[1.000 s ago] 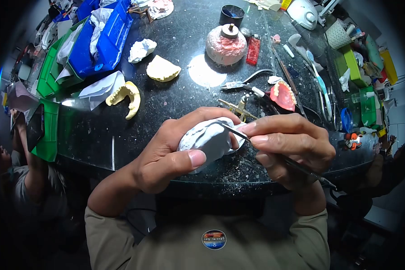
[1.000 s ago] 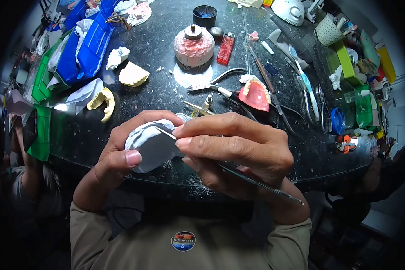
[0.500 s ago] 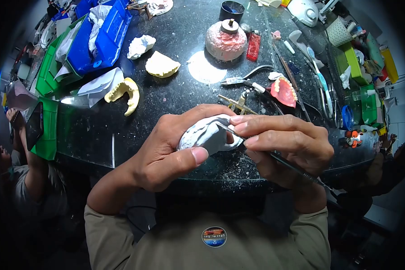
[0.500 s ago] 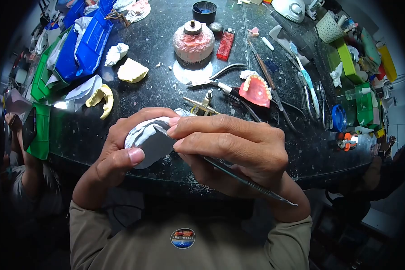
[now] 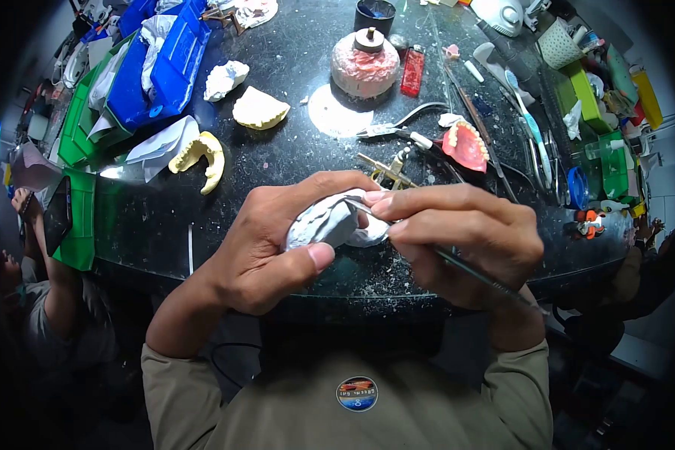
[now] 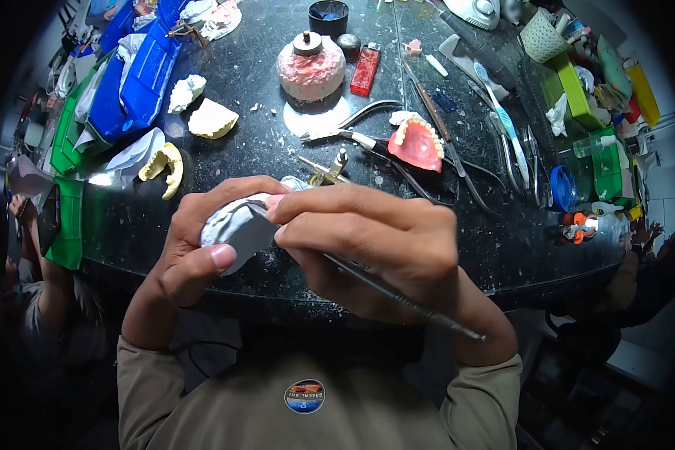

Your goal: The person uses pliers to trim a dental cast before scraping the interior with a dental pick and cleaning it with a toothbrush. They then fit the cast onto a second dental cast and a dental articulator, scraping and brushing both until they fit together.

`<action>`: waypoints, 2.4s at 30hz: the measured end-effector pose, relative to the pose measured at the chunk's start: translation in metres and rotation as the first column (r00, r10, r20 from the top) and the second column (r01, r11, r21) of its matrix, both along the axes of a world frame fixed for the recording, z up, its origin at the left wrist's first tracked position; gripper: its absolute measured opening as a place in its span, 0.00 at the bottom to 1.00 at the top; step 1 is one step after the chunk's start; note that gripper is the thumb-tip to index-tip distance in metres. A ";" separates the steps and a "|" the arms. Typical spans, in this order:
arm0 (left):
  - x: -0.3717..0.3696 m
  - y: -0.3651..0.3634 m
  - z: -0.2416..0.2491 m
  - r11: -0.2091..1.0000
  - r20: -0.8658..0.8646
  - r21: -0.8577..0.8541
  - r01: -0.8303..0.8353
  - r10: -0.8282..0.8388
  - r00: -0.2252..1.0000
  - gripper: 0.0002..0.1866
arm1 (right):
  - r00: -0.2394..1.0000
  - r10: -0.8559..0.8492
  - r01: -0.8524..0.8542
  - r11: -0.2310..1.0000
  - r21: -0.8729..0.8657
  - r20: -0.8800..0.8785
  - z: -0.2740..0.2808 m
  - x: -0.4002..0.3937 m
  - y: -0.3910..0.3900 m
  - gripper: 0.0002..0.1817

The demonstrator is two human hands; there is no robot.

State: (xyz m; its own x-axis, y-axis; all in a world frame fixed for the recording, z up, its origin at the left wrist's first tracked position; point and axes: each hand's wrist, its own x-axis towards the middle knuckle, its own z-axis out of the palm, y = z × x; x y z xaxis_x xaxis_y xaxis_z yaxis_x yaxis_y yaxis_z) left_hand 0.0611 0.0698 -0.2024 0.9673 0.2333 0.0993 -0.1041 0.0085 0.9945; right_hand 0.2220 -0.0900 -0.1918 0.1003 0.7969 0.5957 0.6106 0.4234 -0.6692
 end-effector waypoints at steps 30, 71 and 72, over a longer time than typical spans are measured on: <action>0.008 -0.008 -0.010 0.931 -0.004 -0.347 -0.111 0.117 0.993 0.41 | 0.964 -0.209 0.222 0.973 -0.062 0.167 -0.008 0.009 0.004 0.39; 0.004 0.004 -0.012 0.960 0.037 -0.147 -0.237 0.245 0.969 0.33 | 0.855 -0.066 0.325 0.840 -0.434 0.514 -0.008 0.000 -0.004 0.40; 0.003 0.005 -0.012 0.960 0.048 -0.202 -0.194 0.208 0.977 0.30 | 0.859 -0.076 0.313 0.860 -0.403 0.506 -0.009 0.002 -0.003 0.39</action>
